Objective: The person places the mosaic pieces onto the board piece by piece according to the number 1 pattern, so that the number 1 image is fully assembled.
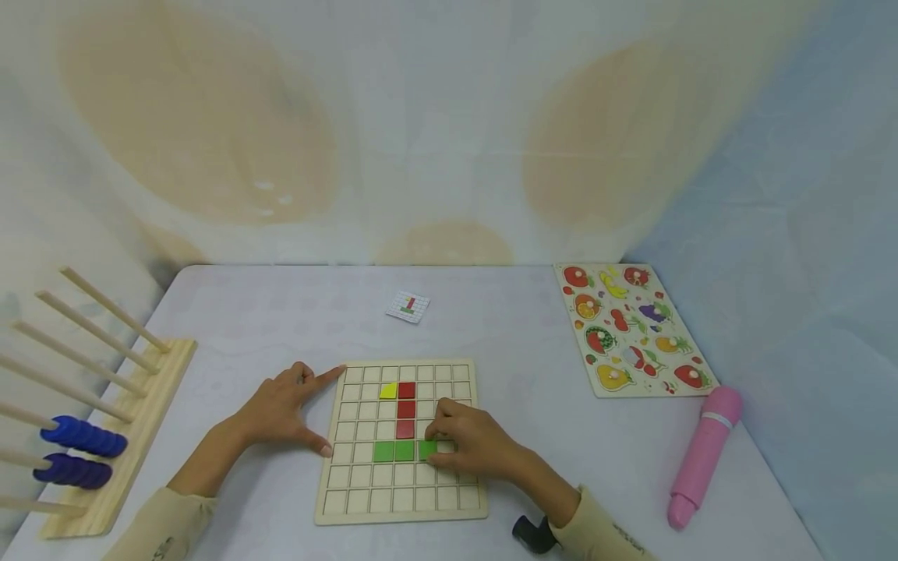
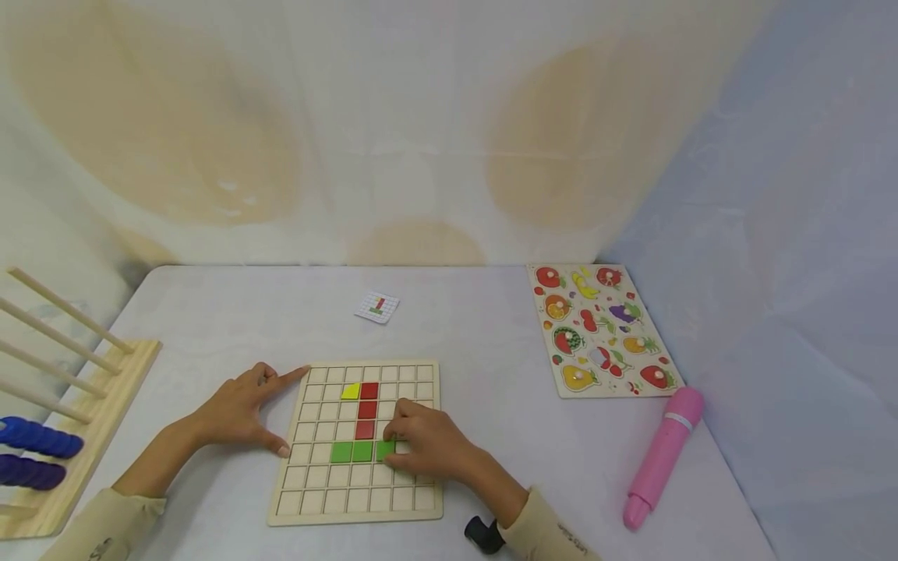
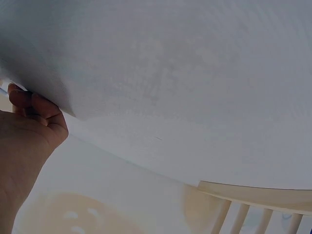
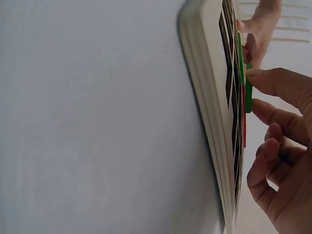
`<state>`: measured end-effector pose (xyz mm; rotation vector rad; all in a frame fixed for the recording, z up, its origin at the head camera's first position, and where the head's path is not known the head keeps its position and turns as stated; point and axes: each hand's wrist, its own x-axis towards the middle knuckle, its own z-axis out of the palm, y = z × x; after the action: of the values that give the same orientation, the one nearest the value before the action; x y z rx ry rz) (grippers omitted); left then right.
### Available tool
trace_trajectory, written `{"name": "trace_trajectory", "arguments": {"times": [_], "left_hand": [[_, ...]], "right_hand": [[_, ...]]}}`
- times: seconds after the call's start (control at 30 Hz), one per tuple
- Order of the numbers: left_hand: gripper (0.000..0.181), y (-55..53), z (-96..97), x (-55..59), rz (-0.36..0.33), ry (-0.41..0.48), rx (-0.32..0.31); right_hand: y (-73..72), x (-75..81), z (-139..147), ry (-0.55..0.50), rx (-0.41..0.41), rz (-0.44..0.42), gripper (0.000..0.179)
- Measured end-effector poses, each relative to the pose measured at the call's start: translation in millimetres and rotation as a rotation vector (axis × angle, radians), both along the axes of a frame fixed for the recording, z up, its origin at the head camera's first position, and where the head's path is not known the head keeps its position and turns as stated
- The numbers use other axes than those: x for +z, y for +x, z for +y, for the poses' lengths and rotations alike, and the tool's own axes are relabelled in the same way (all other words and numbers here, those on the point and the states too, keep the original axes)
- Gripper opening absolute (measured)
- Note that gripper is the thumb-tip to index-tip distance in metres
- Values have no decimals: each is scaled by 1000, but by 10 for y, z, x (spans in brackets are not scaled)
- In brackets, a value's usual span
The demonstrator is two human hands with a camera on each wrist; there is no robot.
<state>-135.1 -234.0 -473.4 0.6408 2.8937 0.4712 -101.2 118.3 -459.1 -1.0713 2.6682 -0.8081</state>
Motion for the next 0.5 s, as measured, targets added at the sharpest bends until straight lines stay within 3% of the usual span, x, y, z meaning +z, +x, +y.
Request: {"name": "trace_trajectory", "arguments": {"times": [0.5], "left_hand": [[123,12,-3,23,-9,-3,8]], "right_hand": [[75,-37,-93,37,-42,91,20]]}}
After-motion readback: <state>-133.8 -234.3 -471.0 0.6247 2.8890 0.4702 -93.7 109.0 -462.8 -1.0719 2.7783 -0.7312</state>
